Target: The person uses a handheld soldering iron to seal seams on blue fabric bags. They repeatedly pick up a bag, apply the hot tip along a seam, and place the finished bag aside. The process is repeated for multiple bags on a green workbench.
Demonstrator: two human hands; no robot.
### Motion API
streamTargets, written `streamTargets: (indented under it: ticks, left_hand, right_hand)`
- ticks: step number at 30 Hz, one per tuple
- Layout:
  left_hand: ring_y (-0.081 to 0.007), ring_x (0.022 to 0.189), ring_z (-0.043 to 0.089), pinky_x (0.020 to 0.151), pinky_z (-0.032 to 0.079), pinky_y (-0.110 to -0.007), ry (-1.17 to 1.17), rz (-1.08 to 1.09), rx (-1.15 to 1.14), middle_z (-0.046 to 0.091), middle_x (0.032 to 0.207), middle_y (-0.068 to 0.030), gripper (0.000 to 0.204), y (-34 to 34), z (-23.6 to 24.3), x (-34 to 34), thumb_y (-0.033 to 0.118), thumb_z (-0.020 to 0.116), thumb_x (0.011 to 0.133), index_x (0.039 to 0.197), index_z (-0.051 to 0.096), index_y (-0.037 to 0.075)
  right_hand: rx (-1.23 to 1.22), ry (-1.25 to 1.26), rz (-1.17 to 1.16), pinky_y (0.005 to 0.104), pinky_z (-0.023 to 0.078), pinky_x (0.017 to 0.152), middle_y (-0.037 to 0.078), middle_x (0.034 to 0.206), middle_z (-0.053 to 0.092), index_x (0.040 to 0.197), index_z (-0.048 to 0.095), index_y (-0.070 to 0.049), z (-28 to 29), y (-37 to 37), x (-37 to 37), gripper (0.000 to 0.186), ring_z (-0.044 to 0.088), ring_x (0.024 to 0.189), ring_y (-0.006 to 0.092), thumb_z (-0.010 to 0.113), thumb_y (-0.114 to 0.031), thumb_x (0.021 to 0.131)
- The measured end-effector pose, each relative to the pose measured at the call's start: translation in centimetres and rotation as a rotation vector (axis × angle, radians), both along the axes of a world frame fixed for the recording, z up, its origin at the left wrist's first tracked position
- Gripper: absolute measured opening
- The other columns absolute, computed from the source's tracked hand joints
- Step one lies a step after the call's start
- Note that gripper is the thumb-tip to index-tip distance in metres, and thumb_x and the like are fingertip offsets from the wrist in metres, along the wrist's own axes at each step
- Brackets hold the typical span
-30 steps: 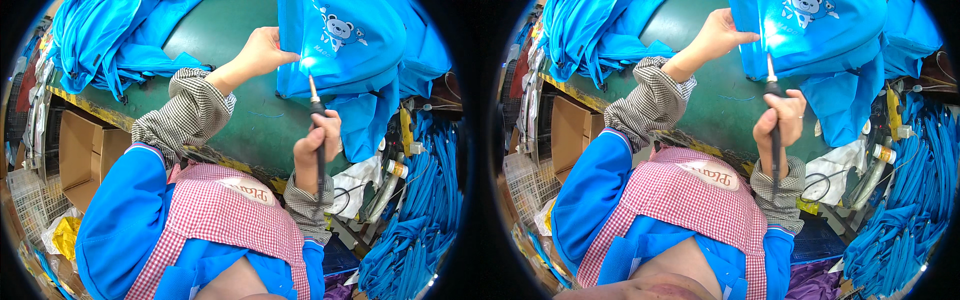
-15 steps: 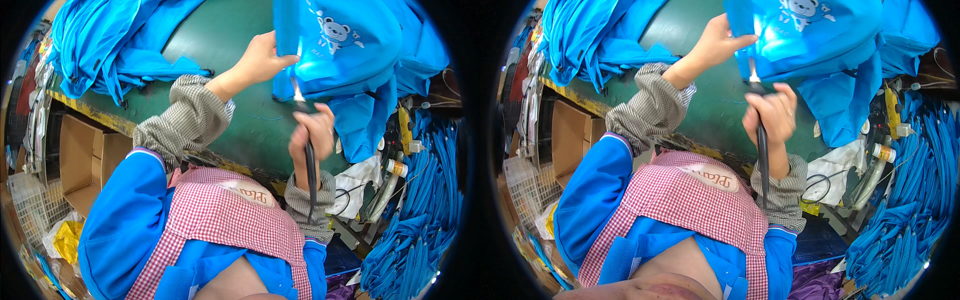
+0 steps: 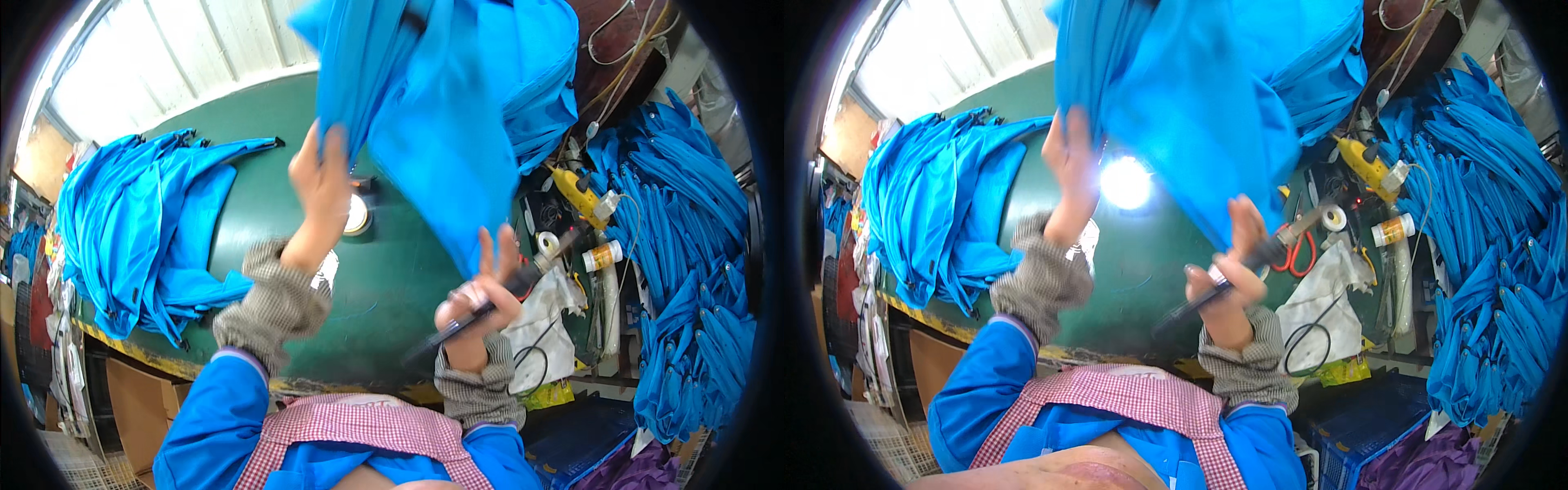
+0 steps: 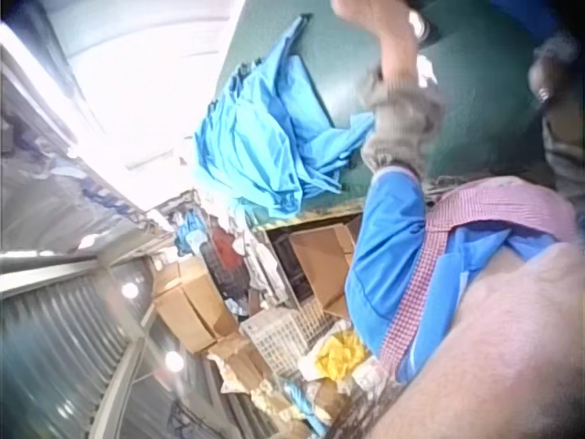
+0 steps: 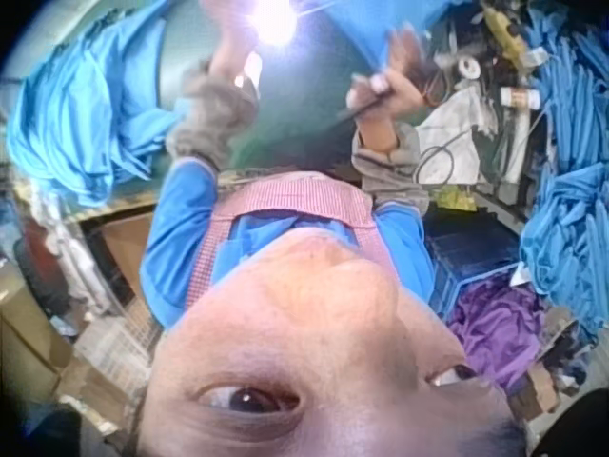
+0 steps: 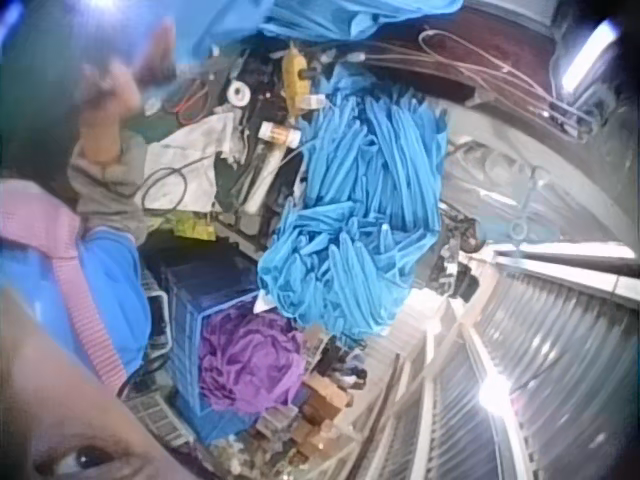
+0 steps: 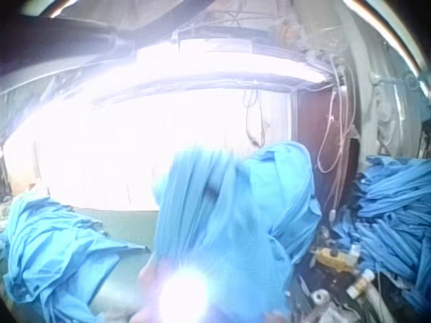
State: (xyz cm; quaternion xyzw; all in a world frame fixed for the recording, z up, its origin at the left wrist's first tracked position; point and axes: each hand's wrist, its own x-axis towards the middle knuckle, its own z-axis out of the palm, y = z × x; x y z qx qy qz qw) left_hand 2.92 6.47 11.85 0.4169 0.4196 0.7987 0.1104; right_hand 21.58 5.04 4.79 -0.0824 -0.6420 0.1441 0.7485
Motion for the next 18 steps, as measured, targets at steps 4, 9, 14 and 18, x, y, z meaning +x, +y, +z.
streamTargets:
  ticks: [4,9,14,18]
  left_hand:
    - [-0.0364,0.060,0.058,0.051,0.047,-0.040,0.765,0.400,-0.034,0.062,0.070,-0.0181,0.026,14.9,5.3,6.5,0.035,0.063,0.087,0.103,0.067,0.015]
    - [-0.0348,0.085,0.066,0.073,0.053,-0.046,0.918,0.114,-0.529,0.068,0.093,-0.0151,0.034,27.2,3.4,12.2,0.046,0.049,0.091,0.106,0.067,0.021]
    - [-0.0321,0.093,0.064,0.076,0.052,-0.045,0.976,-0.090,-0.709,0.066,0.098,-0.0130,0.039,29.5,0.1,11.8,0.049,0.051,0.088,0.104,0.066,0.017]
    - [-0.0330,0.114,0.050,0.095,0.041,-0.044,1.026,-0.079,-0.070,0.053,0.122,-0.0179,0.062,19.2,-0.4,8.6,0.044,0.067,0.078,0.128,0.050,0.011]
  right_hand:
    - [-0.134,-0.020,-0.157,0.0564,0.043,0.097,0.039,0.126,0.042,0.103,0.032,-0.007,0.1,-1.0,3.9,0.026,0.044,0.121,0.0466,0.047,-0.027,0.097]
    - [-0.292,-0.137,-0.361,0.0516,0.038,0.096,0.035,0.112,0.056,0.095,0.031,-0.006,-2.2,-2.3,7.4,0.022,0.055,0.105,0.0395,0.044,-0.023,0.098]
    - [-0.414,-0.154,-0.260,0.0505,0.040,0.095,0.034,0.118,0.053,0.097,0.031,-0.004,-2.4,-1.2,6.2,0.019,0.055,0.105,0.0384,0.038,-0.022,0.100]
    - [-0.360,-0.105,-0.223,0.0494,0.048,0.089,0.036,0.115,0.054,0.095,0.033,-0.003,-2.1,-1.0,4.9,0.017,0.058,0.102,0.0421,0.039,-0.018,0.099]
